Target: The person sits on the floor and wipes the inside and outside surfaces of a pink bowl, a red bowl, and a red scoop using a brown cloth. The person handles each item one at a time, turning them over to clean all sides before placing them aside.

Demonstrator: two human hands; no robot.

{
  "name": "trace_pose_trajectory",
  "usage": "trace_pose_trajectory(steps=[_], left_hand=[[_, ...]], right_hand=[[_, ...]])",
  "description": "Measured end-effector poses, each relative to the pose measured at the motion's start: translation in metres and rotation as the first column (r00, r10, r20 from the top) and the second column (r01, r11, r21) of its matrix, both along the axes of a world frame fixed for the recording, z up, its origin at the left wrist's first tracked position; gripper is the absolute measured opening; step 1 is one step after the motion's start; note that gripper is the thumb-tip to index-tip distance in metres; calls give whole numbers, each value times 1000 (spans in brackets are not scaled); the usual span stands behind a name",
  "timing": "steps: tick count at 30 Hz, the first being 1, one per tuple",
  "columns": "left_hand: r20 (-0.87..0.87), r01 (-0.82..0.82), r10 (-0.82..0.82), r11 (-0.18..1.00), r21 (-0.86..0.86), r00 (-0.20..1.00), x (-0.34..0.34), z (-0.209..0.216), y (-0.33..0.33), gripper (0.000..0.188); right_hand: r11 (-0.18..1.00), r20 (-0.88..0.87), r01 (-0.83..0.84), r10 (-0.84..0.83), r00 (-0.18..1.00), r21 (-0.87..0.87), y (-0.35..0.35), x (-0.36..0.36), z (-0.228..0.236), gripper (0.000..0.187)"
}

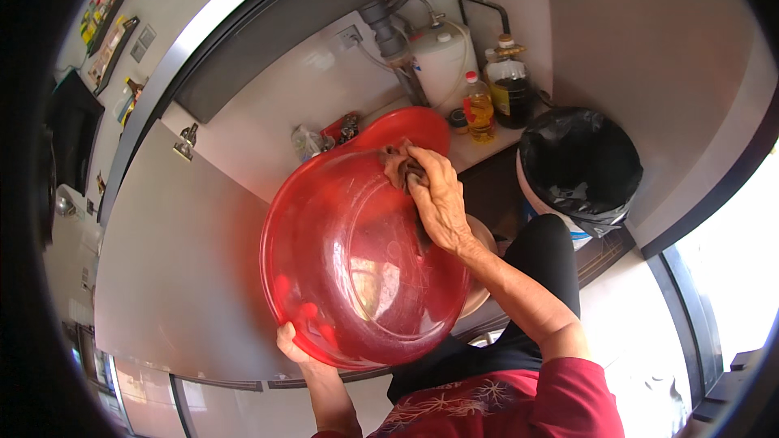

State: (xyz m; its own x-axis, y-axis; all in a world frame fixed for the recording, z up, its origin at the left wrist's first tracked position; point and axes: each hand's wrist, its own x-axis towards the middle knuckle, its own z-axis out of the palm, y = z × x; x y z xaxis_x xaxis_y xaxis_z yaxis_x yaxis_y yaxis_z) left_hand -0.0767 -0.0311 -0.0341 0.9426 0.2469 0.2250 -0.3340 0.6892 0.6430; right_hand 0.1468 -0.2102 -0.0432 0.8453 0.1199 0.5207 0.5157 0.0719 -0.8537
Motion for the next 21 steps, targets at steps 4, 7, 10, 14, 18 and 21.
trace_pose_trajectory(steps=[4, 7, 10, 14, 18, 21], left_hand=[[-75, -71, 71, 997, 7, 995, -5, -17, 23, 60], [-103, -158, 158, 987, 8, 982, -5, -38, 32, 60], [244, 330, -222, 647, -687, 944, -5, -35, 25, 66], [28, -111, 111, 994, 7, 993, 2, -11, 10, 69], [139, 91, -94, 995, 30, 986, -4, -25, 30, 66], [186, 63, -59, 998, -16, 981, -3, -29, 27, 63]], right_hand=[[980, 388, -112, 167, 906, -163, 7, -49, 21, 40], [963, 678, -173, 267, 685, -205, 19, -99, 35, 35], [936, 827, -196, 351, 439, -293, 26, -107, 57, 25], [929, 789, -93, 354, 502, -358, 47, -66, 100, 24], [855, 583, -131, 446, 678, -502, 57, 4, 116, 26], [672, 147, -536, 683, 716, -511, 53, 61, 110, 32]])
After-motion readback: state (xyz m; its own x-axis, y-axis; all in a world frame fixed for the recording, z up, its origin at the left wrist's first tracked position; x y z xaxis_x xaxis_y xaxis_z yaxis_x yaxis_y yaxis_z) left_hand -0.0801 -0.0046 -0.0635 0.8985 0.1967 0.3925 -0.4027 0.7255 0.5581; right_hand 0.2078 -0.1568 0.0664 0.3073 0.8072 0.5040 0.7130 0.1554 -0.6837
